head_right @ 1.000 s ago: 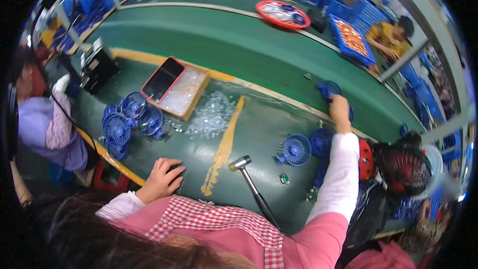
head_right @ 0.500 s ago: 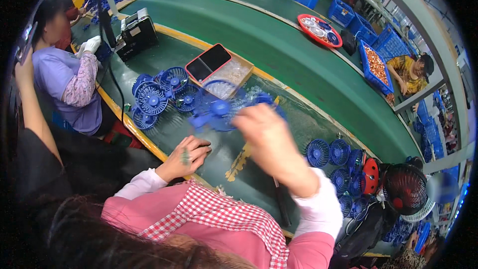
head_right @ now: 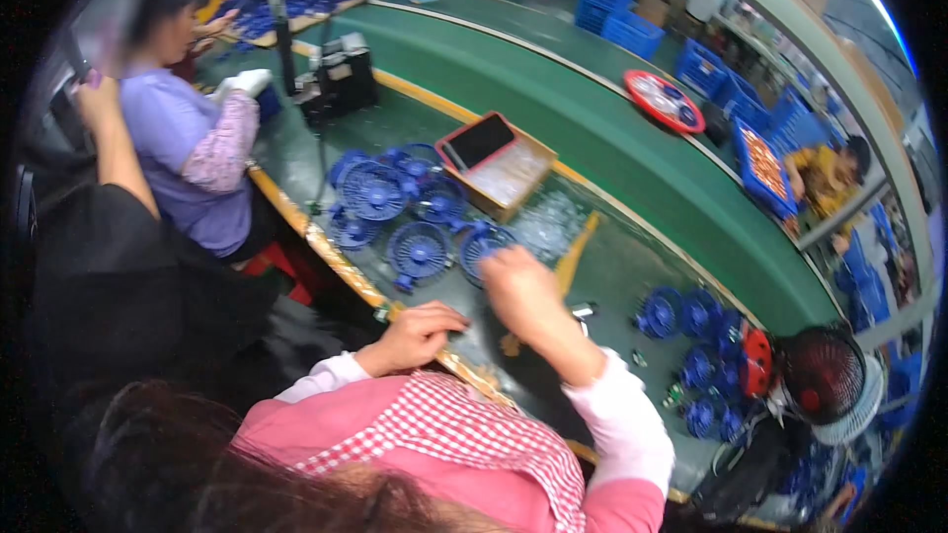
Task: The person assembles mini fan frames by retrieving parts from the conveyor, fitting components together by hand, and tapping them into place with a small hammer.
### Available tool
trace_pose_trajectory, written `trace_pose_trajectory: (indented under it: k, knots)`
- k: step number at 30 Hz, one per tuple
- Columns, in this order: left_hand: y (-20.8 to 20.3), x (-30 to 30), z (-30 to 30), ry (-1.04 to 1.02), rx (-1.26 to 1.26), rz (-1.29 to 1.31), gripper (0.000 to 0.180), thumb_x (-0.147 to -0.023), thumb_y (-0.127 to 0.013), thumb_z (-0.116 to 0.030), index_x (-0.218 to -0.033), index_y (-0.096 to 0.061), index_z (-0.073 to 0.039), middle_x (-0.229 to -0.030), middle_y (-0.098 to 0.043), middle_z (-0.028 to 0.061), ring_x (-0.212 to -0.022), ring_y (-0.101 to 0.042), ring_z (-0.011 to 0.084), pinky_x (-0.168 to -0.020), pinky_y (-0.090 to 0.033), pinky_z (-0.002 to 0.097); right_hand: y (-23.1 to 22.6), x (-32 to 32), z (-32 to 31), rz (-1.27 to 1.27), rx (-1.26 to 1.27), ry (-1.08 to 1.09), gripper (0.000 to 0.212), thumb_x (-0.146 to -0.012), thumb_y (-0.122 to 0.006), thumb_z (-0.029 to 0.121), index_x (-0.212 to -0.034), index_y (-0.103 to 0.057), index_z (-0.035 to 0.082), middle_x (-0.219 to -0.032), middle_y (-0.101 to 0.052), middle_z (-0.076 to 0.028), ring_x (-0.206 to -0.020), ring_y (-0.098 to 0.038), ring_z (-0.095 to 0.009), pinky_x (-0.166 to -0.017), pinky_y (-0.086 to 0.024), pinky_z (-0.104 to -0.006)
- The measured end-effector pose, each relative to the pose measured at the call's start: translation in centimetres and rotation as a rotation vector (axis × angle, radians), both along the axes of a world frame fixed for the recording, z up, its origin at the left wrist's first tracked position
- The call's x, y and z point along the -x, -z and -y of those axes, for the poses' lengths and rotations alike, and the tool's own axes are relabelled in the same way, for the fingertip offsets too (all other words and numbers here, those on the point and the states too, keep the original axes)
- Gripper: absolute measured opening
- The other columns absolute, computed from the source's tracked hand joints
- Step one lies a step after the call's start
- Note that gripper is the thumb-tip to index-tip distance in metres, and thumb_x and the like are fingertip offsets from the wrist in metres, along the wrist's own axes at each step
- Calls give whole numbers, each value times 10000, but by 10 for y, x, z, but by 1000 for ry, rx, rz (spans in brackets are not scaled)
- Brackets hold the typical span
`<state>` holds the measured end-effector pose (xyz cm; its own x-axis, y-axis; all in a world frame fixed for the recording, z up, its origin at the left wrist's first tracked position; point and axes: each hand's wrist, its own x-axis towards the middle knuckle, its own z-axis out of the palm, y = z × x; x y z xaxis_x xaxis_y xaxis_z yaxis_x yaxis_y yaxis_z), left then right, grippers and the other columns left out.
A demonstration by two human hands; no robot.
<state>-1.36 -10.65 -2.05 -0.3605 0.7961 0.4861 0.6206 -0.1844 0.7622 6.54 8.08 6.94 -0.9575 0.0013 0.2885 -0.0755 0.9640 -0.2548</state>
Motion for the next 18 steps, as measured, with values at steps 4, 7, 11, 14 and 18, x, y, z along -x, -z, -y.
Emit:
trace_pose_trajectory:
  k: [4, 7, 11, 14, 18]
  knots:
    - [-8, -12, 2, 33, 85, 135, 207, -817, -566, -20, -997, -667, -13, -848, -673, 109, -723, -656, 215, -636, -510, 308, -24, -59, -22, -347, 273, 219, 73, -783, -626, 15, -852, -641, -3, -743, -604, -138, -684, -605, -262, -634, -483, -312]
    - [-5, -19, 4, -12, 139, 143, 186, -841, -600, -66, -1010, -669, -29, -844, -675, 97, -702, -653, 198, -620, -501, 293, -50, -98, -29, -450, 417, 306, 92, -772, -605, -77, -852, -612, -32, -748, -563, -79, -683, -569, -146, -590, -446, -240]
    - [-1, -19, 7, -22, 29, 25, 154, -842, -638, -108, -969, -675, -31, -820, -667, 99, -662, -634, 210, -582, -487, 295, -65, -141, -43, -437, 767, 567, 38, -857, -614, 27, -859, -626, -8, -689, -570, -10, -550, -503, -40, -474, -390, -173]
    - [-11, -20, 9, -15, 136, 3, 135, -835, -649, -133, -910, -674, -24, -759, -645, 92, -657, -609, 221, -597, -476, 304, -71, -154, -48, -683, 771, 443, 106, -872, -579, -2, -971, -616, -13, -797, -591, -29, -558, -516, -42, -470, -393, -167]
    - [-16, -2, 5, 24, 57, -434, 135, -822, -651, -148, -889, -654, -31, -785, -621, 73, -708, -580, 221, -629, -465, 322, -60, -151, -47, -558, 872, 451, 153, -864, -583, -17, -1013, -618, -14, -841, -588, -26, -564, -525, -48, -465, -403, -172]
